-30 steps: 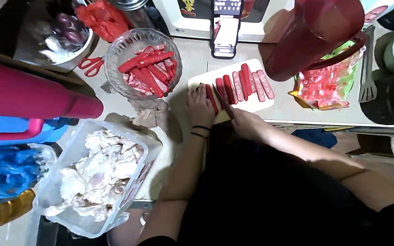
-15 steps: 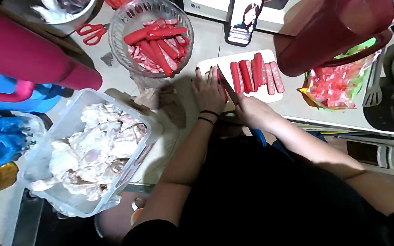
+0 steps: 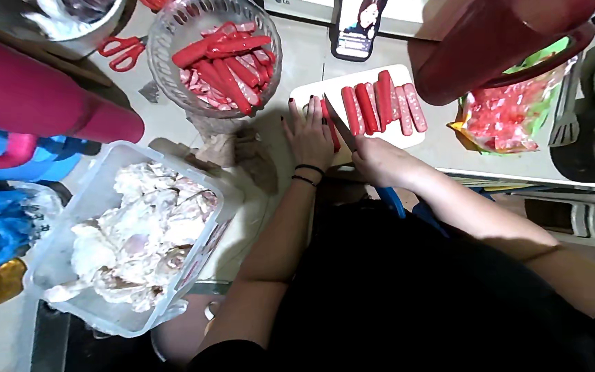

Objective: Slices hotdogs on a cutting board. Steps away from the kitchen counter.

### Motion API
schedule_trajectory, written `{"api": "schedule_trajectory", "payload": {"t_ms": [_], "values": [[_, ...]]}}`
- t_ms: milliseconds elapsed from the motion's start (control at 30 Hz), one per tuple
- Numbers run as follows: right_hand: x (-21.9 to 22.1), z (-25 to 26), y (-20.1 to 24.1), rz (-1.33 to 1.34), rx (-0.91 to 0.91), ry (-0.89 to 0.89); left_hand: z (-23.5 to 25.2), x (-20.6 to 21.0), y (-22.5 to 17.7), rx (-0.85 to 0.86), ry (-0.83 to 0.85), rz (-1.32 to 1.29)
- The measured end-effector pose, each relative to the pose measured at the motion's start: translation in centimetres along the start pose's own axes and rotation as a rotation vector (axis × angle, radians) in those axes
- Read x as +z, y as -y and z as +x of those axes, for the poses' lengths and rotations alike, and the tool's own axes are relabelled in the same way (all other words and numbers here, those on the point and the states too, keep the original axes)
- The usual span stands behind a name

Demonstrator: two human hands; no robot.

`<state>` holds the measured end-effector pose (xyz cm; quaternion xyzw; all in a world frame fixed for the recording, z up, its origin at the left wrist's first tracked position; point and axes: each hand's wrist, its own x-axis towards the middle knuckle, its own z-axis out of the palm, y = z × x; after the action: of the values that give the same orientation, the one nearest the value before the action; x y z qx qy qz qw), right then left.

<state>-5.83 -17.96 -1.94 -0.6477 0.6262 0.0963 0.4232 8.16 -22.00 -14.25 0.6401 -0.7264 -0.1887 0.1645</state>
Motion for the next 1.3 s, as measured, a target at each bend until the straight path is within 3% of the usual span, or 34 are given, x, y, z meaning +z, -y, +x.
{"api": "schedule_trajectory", "payload": {"t_ms": [800,1300], "values": [[-0.8,2.6,3.5,-0.113,0.175,0.086,-0.1,0.1,-0.2,-0.002,-0.014,0.055],[-0.4,0.3,2.1,-0.035,0.107,0.135,0.0,0.2,-0.1,0.002,0.02,0.083]]}}
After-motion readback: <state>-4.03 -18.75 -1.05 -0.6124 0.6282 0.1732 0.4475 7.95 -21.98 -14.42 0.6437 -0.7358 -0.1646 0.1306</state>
